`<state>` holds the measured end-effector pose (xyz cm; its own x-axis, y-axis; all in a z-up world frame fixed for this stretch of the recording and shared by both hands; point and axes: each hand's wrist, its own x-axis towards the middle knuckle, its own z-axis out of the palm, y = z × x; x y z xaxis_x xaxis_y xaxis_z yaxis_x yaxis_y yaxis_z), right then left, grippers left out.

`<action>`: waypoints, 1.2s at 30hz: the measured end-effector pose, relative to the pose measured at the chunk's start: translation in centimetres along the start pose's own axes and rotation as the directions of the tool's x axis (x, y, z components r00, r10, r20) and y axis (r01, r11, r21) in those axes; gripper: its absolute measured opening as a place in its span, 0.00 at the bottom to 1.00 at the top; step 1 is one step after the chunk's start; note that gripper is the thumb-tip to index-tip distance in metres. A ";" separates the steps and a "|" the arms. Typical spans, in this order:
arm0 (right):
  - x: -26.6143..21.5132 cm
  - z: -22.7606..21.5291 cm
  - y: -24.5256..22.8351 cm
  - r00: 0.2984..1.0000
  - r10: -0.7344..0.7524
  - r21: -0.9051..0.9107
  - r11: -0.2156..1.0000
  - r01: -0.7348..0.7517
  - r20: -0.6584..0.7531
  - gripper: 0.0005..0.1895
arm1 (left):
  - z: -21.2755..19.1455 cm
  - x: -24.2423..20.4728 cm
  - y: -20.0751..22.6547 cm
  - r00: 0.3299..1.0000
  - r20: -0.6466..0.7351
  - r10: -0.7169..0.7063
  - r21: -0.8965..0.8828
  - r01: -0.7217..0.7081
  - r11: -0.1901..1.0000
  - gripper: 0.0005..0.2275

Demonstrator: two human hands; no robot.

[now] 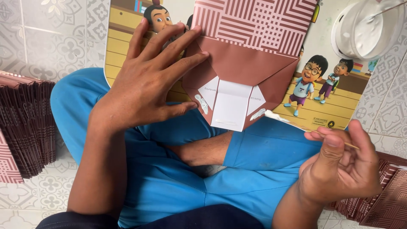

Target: Folding and gluing the bottom of a patterned paper bag using a small applicator stick and white glue.

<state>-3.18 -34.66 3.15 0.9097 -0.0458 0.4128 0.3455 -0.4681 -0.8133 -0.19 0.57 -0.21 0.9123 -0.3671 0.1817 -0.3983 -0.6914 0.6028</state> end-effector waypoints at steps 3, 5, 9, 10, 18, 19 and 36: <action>0.0 -0.2 0.2 1.000 0.000 0.010 1.000 0.000 0.008 0.17 | 0.0 0.0 0.1 1.000 0.000 -0.002 0.006 0.002 1.000 0.39; -0.1 -0.1 0.3 1.000 -0.009 0.011 1.000 0.009 0.018 0.17 | 0.1 0.0 0.0 1.000 0.000 -0.004 0.004 0.004 1.000 0.39; -0.3 0.6 -0.3 0.999 0.020 0.001 1.000 -0.020 0.039 0.17 | 0.0 0.0 0.0 1.000 -0.003 0.002 0.005 -0.002 1.000 0.39; -0.3 0.5 -0.1 0.999 0.021 0.000 1.000 -0.021 0.039 0.17 | 0.0 0.0 0.0 1.000 -0.003 0.001 0.004 -0.001 1.000 0.39; 0.1 0.1 1.4 1.000 -0.016 0.002 1.000 0.016 0.010 0.16 | -0.1 0.0 0.0 1.000 0.005 -0.005 0.006 0.005 1.000 0.39; 0.1 0.1 1.3 1.000 -0.016 0.002 1.000 0.016 0.011 0.16 | 0.0 0.0 0.0 1.000 0.005 -0.006 0.006 0.006 1.000 0.39; 0.3 0.0 1.2 1.000 -0.006 -0.010 1.000 0.005 -0.008 0.17 | -0.1 0.0 0.0 1.000 0.002 -0.010 -0.011 0.010 1.000 0.40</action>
